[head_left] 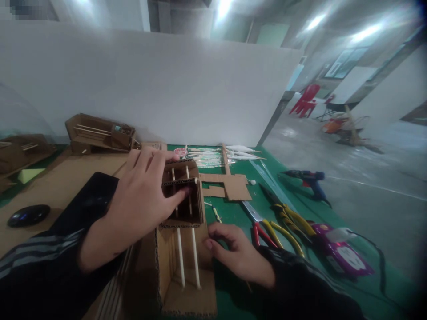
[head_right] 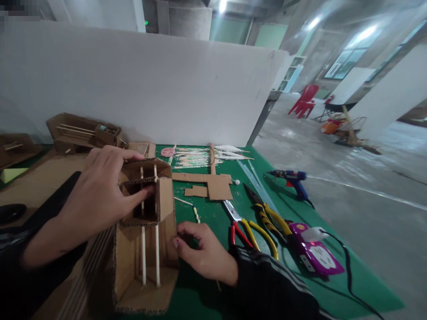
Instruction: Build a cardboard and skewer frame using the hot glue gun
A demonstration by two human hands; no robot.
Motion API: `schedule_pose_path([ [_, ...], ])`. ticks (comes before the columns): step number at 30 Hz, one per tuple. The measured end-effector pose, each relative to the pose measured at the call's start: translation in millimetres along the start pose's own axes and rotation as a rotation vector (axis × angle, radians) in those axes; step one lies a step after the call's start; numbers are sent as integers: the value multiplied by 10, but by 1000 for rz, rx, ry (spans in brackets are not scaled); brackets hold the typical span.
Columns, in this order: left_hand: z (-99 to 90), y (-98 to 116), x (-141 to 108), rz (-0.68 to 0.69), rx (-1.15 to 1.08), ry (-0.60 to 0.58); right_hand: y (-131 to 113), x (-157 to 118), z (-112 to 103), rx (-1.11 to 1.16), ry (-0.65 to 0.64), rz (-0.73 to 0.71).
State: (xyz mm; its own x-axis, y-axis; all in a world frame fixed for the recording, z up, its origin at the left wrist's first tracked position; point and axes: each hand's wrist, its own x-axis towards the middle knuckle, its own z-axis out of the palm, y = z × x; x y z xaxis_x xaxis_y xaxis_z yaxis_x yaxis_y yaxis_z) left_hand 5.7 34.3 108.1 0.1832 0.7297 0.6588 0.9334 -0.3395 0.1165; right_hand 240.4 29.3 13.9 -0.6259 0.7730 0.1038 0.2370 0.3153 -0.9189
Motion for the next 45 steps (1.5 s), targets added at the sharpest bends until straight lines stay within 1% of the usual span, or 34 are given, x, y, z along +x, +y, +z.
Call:
schedule_pose_path([
  [4, -7, 7, -1, 1, 2, -1, 2, 1, 2, -17, 12, -16],
  [9, -19, 23, 1, 7, -5, 11, -9, 1, 6, -33, 1, 6],
  [14, -22, 39, 3, 49, -38, -3, 7, 12, 8, -52, 50, 15],
  [18, -23, 43, -1, 61, -12, 1, 1, 11, 2, -88, 70, 3],
  [27, -30, 44, -16, 78, 17, 35, -10, 15, -17, -124, 66, -10],
  [33, -38, 54, -5, 101, 27, 33, -26, 15, -12, -110, 55, 4],
  [38, -32, 52, -9, 99, 30, 36, -9, 12, -13, -123, 56, -11],
  [42, -25, 34, -10, 102, 10, 35, 10, 4, -17, -142, 79, -18],
  [45, -27, 28, -7, 102, -16, 42, 21, 1, -22, -181, 130, -32],
])
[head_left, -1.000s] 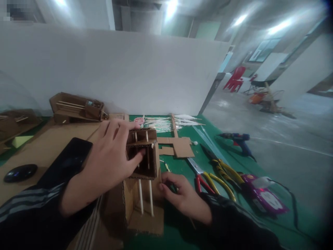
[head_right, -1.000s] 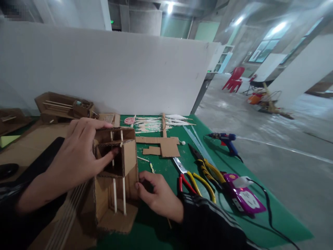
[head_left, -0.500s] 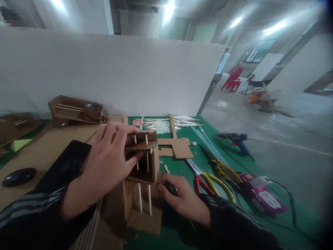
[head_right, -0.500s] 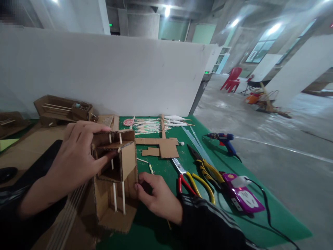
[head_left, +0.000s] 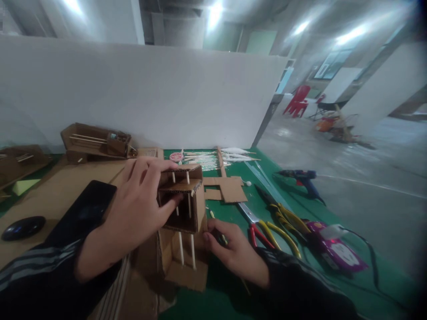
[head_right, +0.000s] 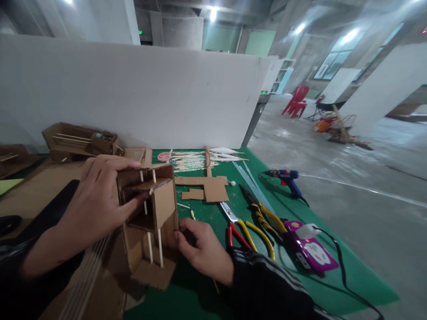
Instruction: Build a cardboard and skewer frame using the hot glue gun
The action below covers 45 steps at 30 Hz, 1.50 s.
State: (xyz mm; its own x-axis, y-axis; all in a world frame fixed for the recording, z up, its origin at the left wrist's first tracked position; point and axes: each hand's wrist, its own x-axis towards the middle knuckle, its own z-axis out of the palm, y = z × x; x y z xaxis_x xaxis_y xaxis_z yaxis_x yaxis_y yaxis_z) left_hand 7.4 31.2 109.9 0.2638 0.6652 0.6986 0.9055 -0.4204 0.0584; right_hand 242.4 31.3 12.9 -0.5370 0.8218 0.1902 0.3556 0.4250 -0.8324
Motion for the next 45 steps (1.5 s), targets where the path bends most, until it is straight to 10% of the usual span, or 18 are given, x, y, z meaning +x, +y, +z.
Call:
schedule_pose_path([
  [45, 46, -40, -18, 153, -28, 139, 82, 30, 1, -200, 58, 13],
])
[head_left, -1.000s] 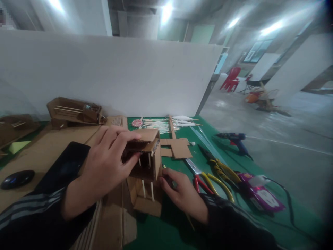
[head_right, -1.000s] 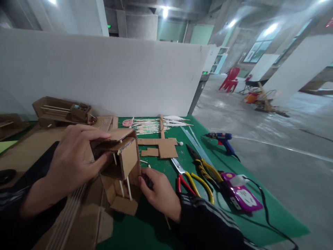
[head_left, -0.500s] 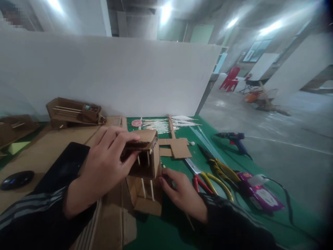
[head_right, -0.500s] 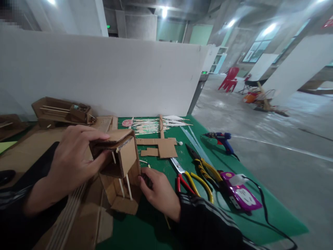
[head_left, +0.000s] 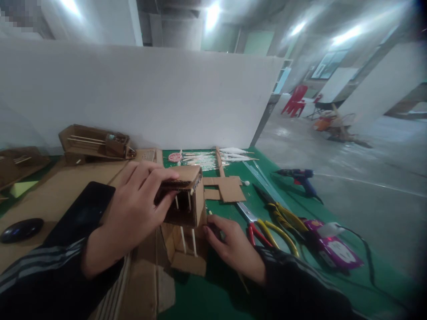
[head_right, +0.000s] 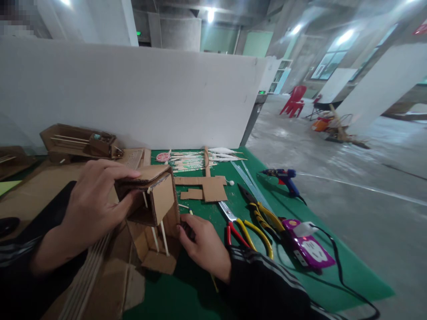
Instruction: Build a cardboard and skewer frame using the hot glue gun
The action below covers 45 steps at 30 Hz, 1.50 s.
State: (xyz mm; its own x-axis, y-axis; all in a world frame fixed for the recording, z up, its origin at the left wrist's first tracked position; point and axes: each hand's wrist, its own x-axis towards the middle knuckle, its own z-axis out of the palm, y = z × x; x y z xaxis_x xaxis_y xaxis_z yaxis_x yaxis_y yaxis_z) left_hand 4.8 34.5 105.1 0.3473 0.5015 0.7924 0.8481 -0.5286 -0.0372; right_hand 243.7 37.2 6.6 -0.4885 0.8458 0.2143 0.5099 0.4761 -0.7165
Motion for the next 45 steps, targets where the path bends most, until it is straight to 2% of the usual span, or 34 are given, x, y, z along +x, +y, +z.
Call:
schedule_pose_path([
  [6, 51, 55, -27, -81, -8, -10, -7, -2, -3, 10, 0, -9],
  [11, 120, 123, -45, -131, 22, 52, -5, 1, 2, 2, -5, -29],
  [37, 104, 125, -43, -164, -10, 2, -3, -11, 2, -12, -8, -24],
  [45, 95, 101, -31, -133, -28, 4, -1, -14, 1, 6, -2, -16],
])
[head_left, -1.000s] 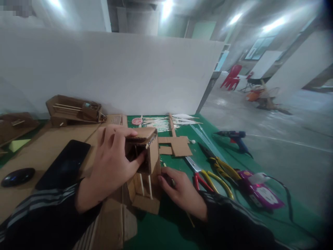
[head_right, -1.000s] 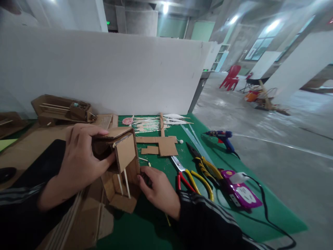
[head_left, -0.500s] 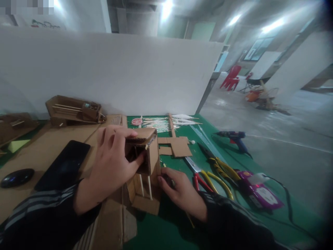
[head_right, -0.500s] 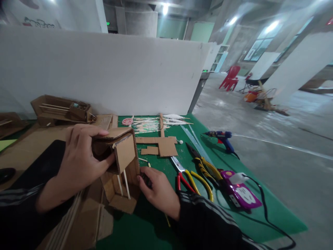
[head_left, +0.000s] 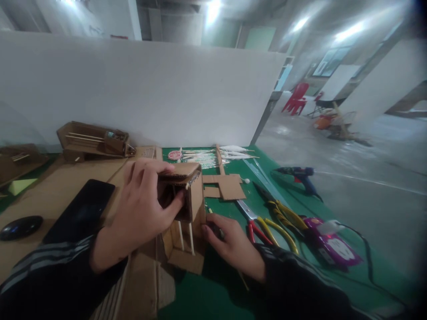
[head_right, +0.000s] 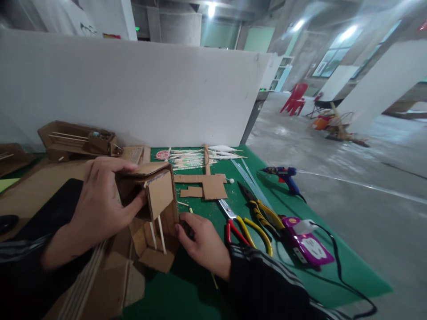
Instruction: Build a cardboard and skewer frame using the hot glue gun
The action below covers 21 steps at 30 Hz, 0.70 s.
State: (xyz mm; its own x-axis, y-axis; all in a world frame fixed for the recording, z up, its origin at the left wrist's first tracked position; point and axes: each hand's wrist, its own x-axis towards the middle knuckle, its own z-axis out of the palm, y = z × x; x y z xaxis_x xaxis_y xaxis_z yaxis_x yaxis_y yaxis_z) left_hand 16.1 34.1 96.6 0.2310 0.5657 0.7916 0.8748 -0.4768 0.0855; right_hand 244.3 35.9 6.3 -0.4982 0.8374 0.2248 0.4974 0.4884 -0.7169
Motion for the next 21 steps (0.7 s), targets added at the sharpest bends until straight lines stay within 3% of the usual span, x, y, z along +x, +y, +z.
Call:
schedule_pose_path([
  [6, 27, -77, -17, -61, -92, -25, -20, -4, -20, 108, -20, 47],
  [21, 43, -12, -37, 60, -102, -149, -37, 29, -53, 154, -17, 87],
])
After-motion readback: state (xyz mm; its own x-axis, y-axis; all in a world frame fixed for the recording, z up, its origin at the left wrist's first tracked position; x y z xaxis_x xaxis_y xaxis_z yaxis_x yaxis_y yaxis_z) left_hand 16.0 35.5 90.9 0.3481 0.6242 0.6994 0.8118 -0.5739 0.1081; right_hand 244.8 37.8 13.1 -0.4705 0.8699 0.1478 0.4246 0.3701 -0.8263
